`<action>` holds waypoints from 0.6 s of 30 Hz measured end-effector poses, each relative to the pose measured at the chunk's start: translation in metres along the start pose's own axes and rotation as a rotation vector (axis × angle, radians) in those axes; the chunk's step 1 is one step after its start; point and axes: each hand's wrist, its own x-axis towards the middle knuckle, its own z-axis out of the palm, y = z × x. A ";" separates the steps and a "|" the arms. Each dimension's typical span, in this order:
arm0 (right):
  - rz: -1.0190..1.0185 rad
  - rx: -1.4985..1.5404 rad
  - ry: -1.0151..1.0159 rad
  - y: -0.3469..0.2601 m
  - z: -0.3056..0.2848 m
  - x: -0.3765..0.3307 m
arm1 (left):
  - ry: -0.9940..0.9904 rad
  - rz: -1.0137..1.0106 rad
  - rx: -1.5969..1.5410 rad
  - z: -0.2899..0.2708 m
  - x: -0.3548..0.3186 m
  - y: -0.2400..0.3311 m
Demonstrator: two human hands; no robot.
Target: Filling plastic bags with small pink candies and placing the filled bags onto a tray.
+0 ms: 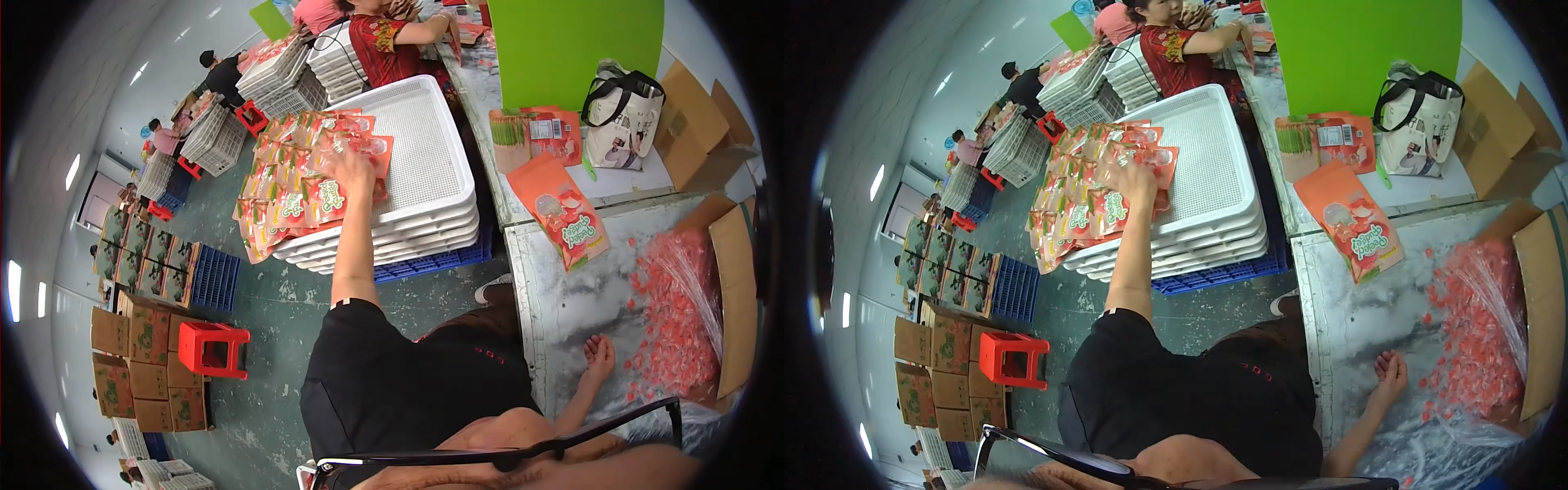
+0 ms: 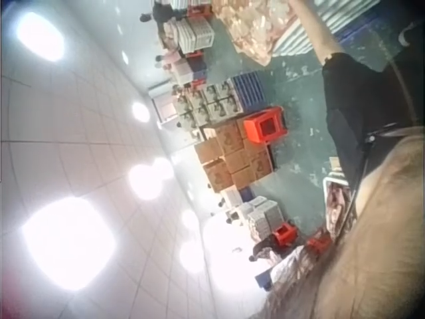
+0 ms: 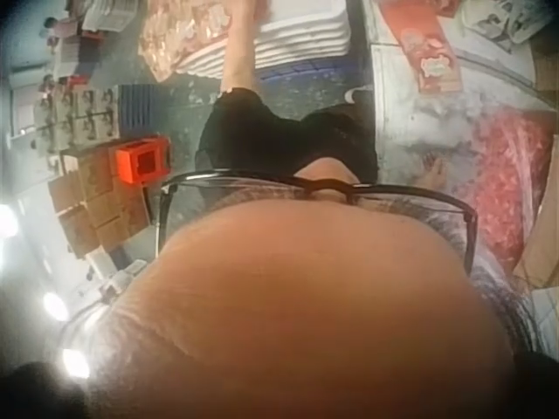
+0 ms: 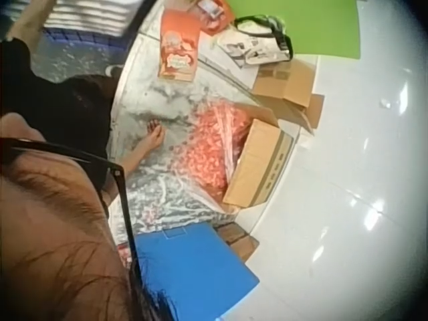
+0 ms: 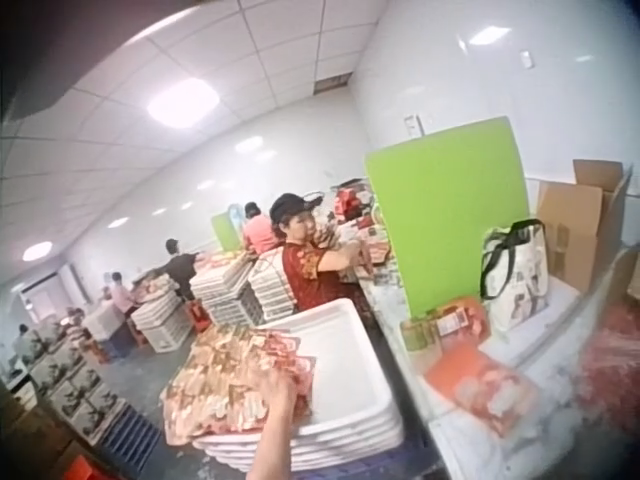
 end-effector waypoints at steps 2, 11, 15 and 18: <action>-0.003 -0.047 -0.044 -0.006 0.008 0.002 | -0.051 0.456 0.090 0.015 0.001 -0.010; -0.042 -0.030 -0.021 0.006 -0.010 -0.003 | -0.434 0.399 0.353 0.027 0.007 -0.065; -0.070 -0.121 -0.020 0.003 -0.007 0.001 | -0.343 0.244 0.217 0.030 0.006 -0.035; -0.052 -0.096 -0.025 0.001 -0.003 0.002 | -0.139 0.514 -0.040 -0.016 -0.033 0.068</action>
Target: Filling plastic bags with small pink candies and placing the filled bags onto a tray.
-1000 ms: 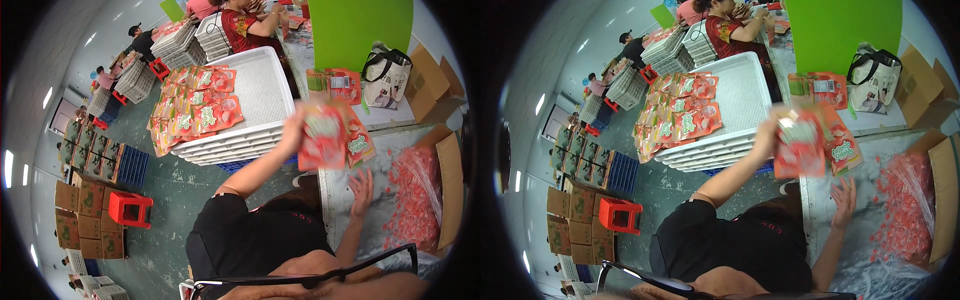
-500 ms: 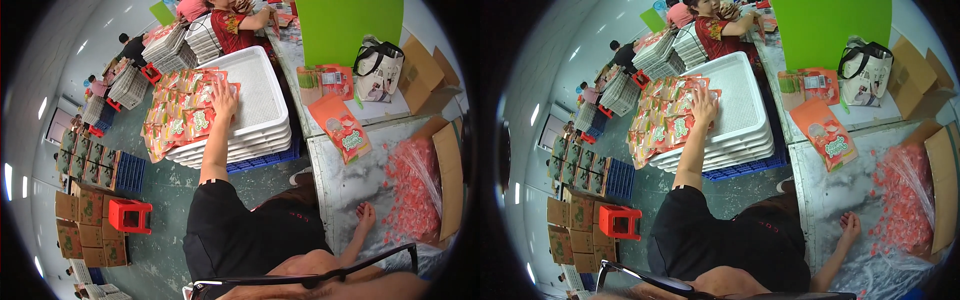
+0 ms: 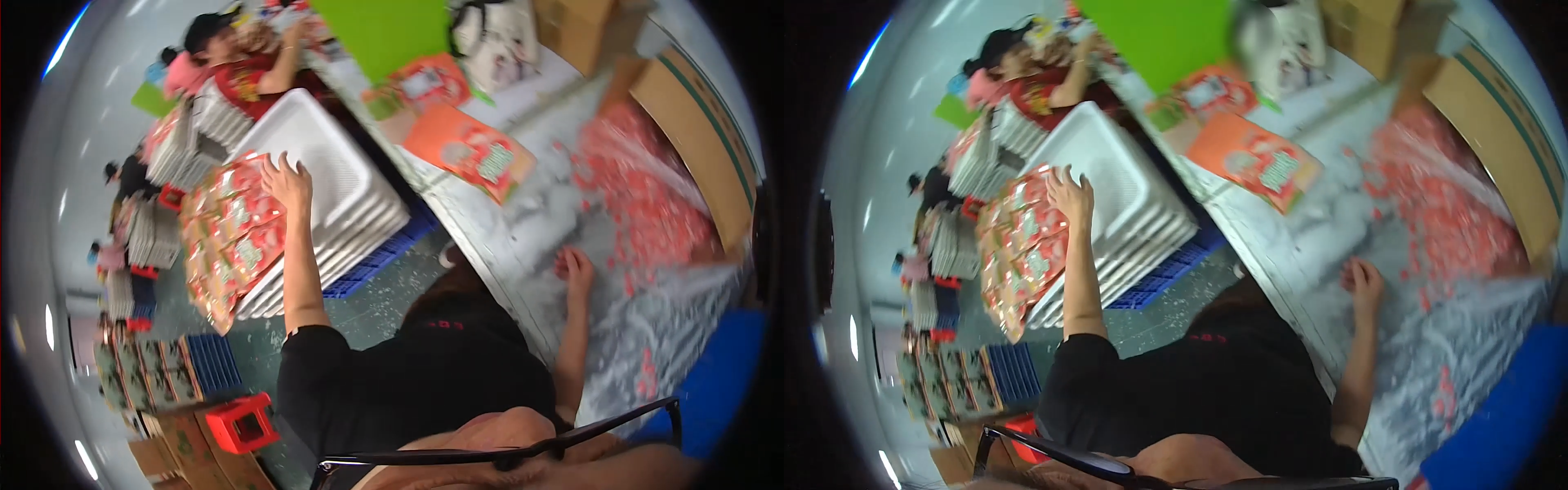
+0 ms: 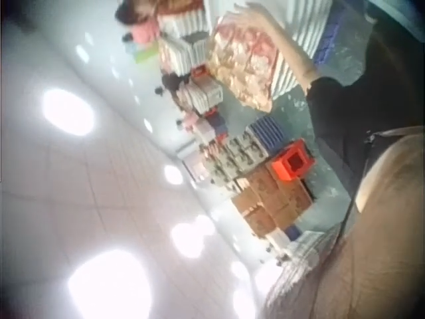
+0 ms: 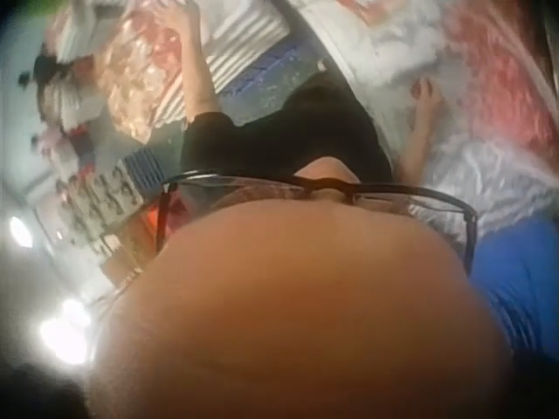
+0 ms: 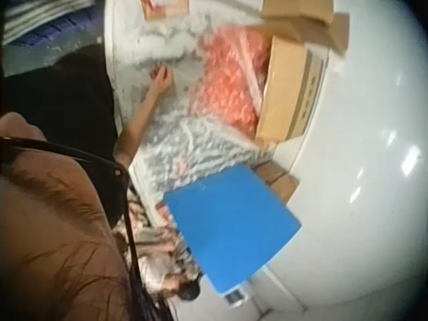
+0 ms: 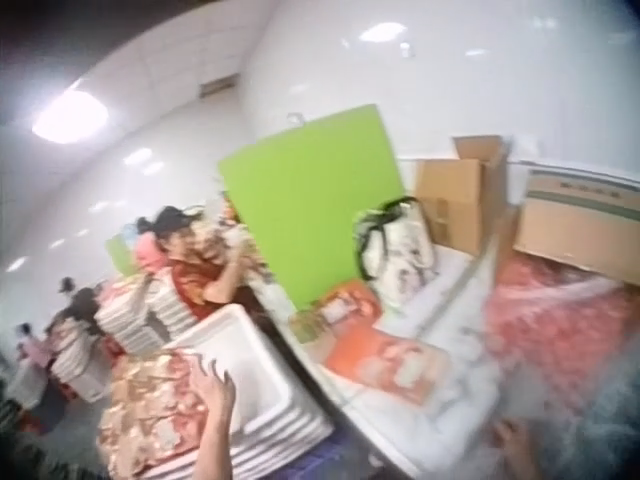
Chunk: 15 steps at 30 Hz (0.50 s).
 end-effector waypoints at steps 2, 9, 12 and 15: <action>-0.028 -0.033 0.027 -0.009 0.012 -0.005 | 0.025 0.217 -0.631 -0.024 -0.011 0.089; -0.096 -0.030 0.073 -0.009 0.017 -0.012 | -0.481 0.781 -0.729 -0.082 -0.144 0.309; -0.501 -0.604 0.322 -0.021 -0.020 0.002 | -0.456 0.773 -0.621 -0.056 -0.161 0.326; -0.744 -1.028 0.670 -0.058 -0.077 0.024 | -0.459 0.807 -0.559 -0.044 -0.165 0.332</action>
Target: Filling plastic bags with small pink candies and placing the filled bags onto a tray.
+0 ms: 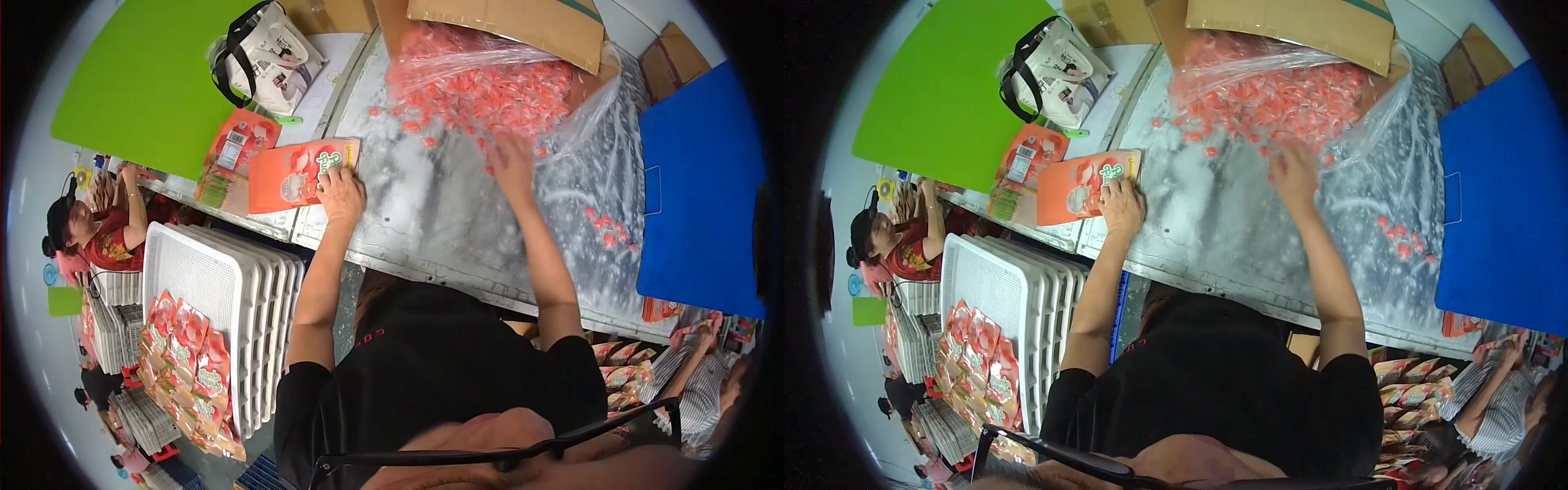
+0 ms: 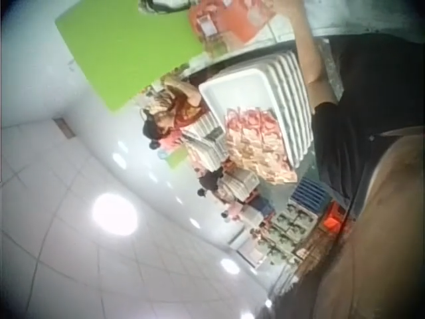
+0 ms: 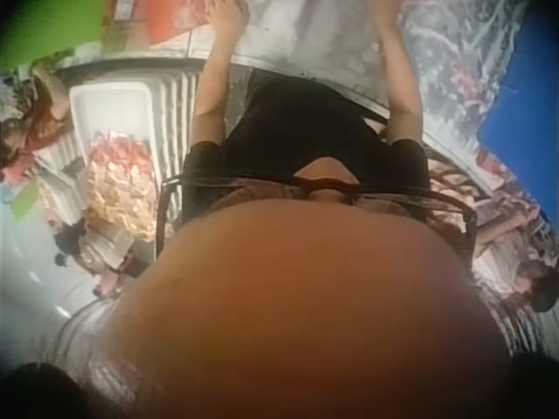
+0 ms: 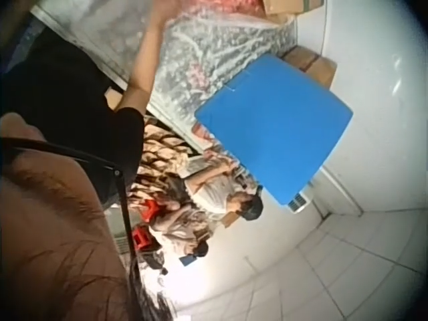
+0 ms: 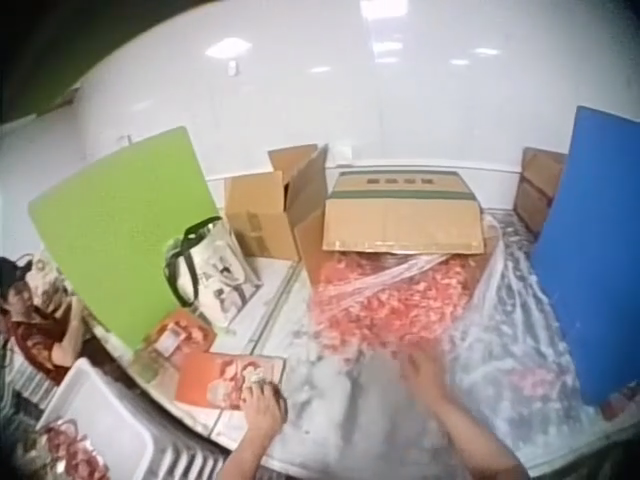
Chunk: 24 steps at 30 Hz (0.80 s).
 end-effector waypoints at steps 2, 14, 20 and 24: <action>0.081 -0.109 -0.009 0.039 0.006 0.002 | -0.032 0.037 0.005 0.004 0.007 0.000; -0.296 0.159 -0.068 -0.090 0.001 -0.047 | -0.204 -0.028 -0.897 -0.053 -0.038 0.030; -0.532 0.238 -0.204 -0.151 -0.011 -0.082 | -0.569 -0.286 -1.357 -0.081 -0.068 0.050; -0.534 0.283 -0.244 -0.159 -0.015 -0.092 | -0.658 -0.406 -1.522 -0.082 -0.083 0.049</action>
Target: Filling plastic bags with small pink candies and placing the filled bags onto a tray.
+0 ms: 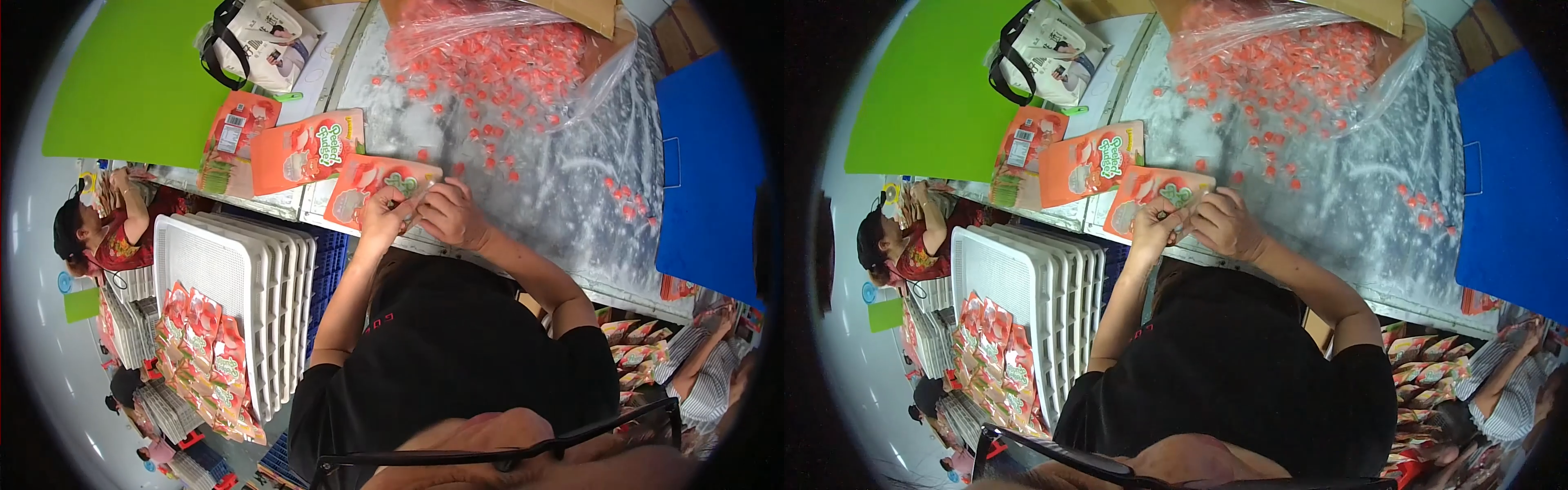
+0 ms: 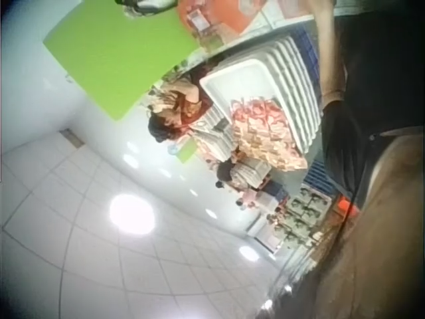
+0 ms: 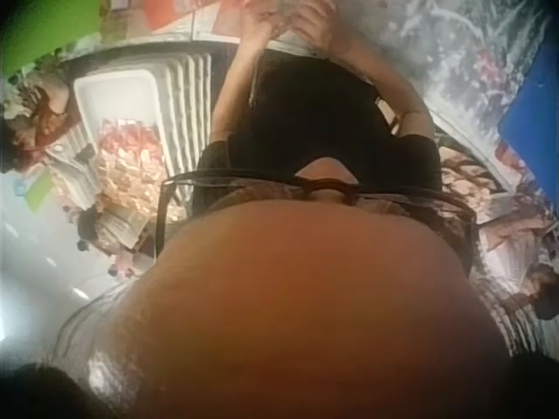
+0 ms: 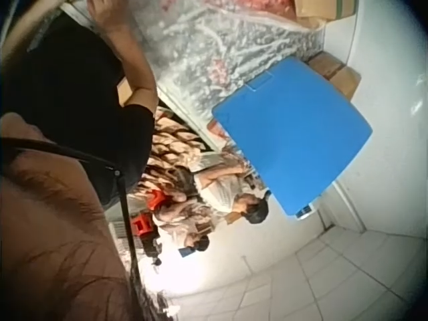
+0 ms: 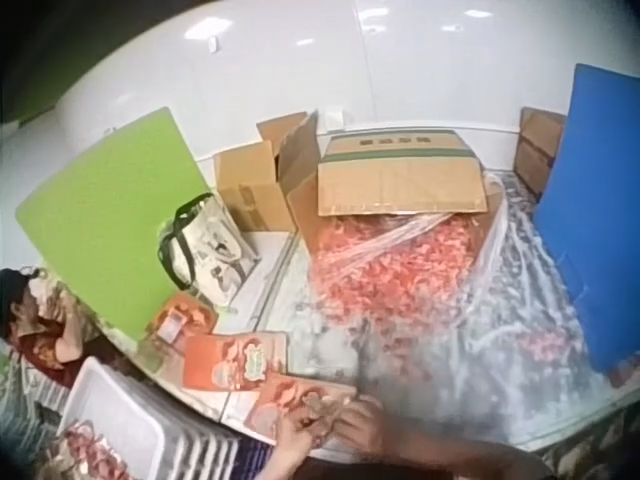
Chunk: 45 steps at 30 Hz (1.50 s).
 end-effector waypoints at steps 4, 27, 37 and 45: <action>-0.103 0.168 -0.082 -0.007 0.004 0.000 | 0.095 0.320 0.299 0.003 0.001 -0.017; 0.142 0.832 -0.529 -0.025 -0.055 0.024 | -0.768 0.148 0.414 -0.010 -0.032 0.033; 0.561 -0.445 0.084 0.073 0.009 0.008 | -0.301 0.218 0.172 -0.026 -0.051 0.015; 0.552 -0.014 -0.036 0.089 0.048 -0.032 | -0.149 0.241 0.081 -0.037 -0.062 0.013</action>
